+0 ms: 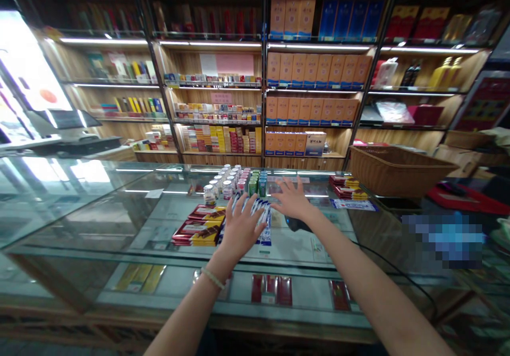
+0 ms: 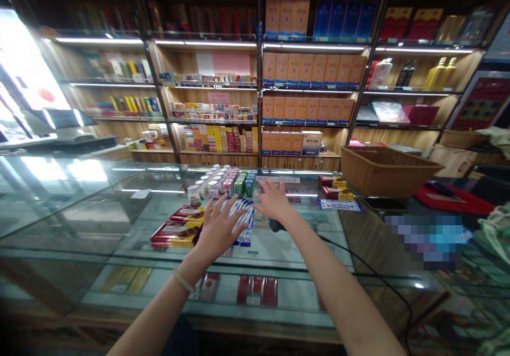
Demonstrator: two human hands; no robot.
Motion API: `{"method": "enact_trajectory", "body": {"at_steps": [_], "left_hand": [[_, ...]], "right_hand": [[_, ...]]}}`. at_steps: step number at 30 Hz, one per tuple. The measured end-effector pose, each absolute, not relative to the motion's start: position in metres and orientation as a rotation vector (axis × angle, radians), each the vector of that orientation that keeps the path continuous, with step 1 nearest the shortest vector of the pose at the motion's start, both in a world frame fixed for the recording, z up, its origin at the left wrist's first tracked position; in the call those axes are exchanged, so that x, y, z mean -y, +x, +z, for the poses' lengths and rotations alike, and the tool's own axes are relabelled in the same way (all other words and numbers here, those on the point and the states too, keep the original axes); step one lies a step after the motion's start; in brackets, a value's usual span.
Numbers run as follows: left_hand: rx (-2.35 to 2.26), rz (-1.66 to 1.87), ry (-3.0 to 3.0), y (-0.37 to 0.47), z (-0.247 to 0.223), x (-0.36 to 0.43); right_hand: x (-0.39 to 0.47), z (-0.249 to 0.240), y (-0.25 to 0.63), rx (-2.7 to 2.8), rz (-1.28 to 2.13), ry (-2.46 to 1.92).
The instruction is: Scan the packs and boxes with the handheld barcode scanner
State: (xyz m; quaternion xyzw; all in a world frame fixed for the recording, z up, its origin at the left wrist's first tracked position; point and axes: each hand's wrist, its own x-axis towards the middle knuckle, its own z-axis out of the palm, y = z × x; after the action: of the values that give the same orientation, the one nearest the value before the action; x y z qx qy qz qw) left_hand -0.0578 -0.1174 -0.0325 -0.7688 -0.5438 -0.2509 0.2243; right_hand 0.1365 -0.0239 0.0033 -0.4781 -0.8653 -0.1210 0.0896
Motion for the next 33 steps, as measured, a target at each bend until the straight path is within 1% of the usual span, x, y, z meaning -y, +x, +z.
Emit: {"method": "enact_trajectory", "body": {"at_steps": [8, 14, 33], "left_hand": [[1.48, -0.698, -2.193, -0.054, -0.048, 0.129], [1.46, -0.676, -2.206, -0.052, -0.053, 0.132], [1.417, -0.649, -2.295, -0.05, -0.052, 0.142]], "right_hand": [[0.001, -0.001, 0.124, 2.736, -0.229, -1.499], [-0.001, -0.003, 0.119, 2.791, -0.159, -1.538], [0.004, -0.002, 0.124, 2.807, -0.146, -1.57]]}}
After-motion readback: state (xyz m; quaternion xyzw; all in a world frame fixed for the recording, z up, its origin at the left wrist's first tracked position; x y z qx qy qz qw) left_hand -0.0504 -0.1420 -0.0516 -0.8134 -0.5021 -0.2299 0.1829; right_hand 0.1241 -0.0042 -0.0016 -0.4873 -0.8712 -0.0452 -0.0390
